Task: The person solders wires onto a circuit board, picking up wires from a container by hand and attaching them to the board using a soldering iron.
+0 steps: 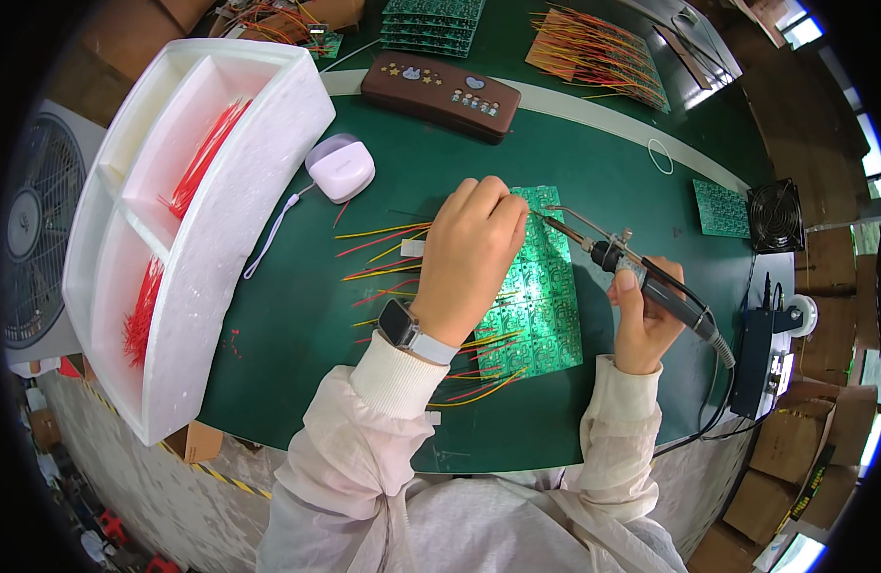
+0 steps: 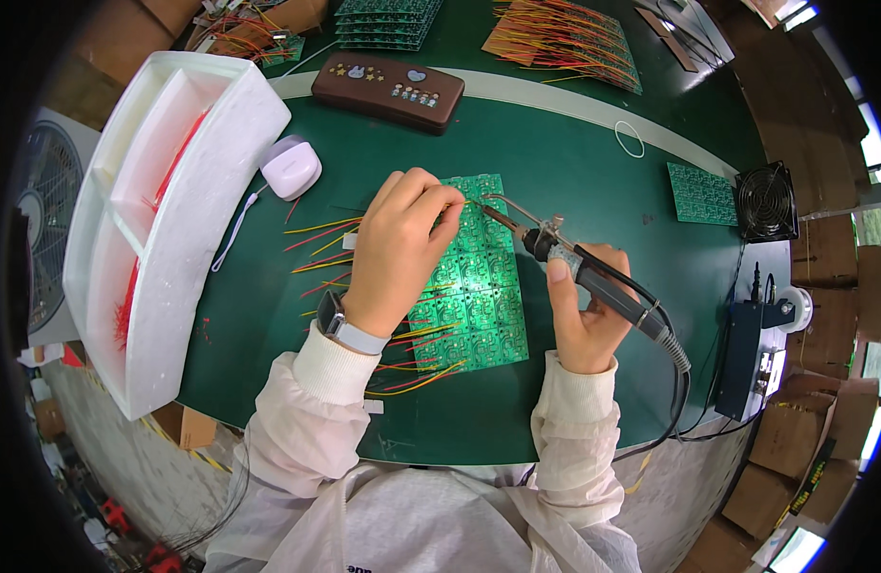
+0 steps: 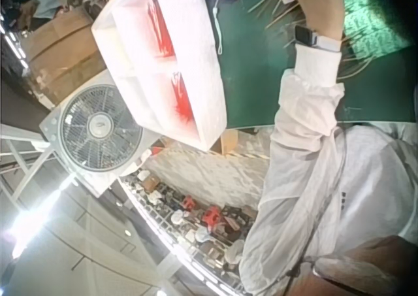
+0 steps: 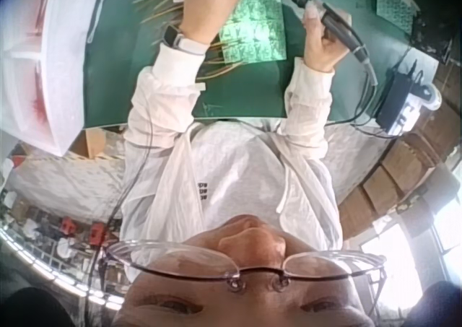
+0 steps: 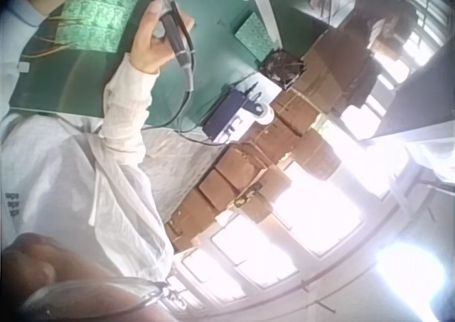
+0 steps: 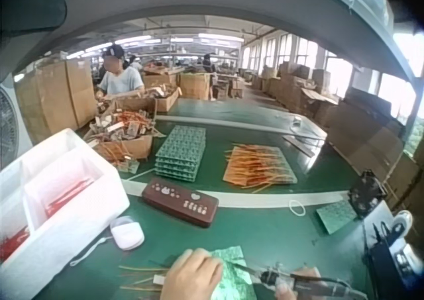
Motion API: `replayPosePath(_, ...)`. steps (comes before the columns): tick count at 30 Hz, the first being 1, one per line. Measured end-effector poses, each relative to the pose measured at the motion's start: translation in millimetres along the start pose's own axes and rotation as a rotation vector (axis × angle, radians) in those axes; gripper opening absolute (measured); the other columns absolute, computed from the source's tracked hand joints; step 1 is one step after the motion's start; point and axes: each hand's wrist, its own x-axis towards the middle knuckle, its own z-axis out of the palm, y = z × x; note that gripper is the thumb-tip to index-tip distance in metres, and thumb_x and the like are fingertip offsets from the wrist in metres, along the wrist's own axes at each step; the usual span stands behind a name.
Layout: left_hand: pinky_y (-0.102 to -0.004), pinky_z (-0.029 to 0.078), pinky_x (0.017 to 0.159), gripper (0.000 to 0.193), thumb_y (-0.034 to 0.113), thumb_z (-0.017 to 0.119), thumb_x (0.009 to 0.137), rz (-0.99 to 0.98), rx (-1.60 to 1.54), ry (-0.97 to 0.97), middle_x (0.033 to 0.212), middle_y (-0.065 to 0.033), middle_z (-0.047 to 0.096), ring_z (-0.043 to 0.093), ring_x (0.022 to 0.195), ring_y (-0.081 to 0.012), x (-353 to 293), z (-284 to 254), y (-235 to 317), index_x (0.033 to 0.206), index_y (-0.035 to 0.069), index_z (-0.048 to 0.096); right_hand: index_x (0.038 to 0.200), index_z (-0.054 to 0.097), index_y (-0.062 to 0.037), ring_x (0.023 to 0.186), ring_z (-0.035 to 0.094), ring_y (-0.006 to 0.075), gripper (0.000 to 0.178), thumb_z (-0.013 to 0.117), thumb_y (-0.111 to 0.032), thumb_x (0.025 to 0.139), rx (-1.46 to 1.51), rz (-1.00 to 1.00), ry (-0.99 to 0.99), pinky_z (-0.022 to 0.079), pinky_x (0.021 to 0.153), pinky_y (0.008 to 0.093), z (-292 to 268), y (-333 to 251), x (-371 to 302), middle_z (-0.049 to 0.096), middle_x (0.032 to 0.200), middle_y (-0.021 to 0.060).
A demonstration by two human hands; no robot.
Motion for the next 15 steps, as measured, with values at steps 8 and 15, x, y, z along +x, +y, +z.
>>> replayPosePath(8, -0.0319, 0.041, 0.059, 0.013, -0.003, 0.062, 0.064, 0.005, -0.03, -0.012, 0.072, -0.0063, 0.048, 0.048, 0.067, -0.0222, -0.6, -0.3, 0.7, 0.074, 0.001, 0.054, 0.083, 0.053, 0.0028, 0.067, 0.047, 0.0103, 0.017, 0.063, -0.005, 0.072, 0.0, -0.006, -0.041, 0.039, 0.065, 0.0219, -1.2, -2.3, 1.1, 0.053, 0.073, 0.0057)
replayPosePath(15, -0.0319, 0.042, 0.058, 0.014, -0.003, 0.062, 0.064, 0.028, -0.031, -0.009, 0.072, -0.0065, 0.047, 0.049, 0.067, -0.0221, -0.2, 1.1, 0.0, 0.074, 0.001, 0.054, 0.084, 0.053, 0.0026, 0.066, 0.048, 0.0104, 0.017, 0.063, -0.006, 0.073, -0.041, -0.07, -0.076, 0.039, 0.065, 0.0221, -1.3, -5.7, 1.9, 0.054, 0.073, 0.0057)
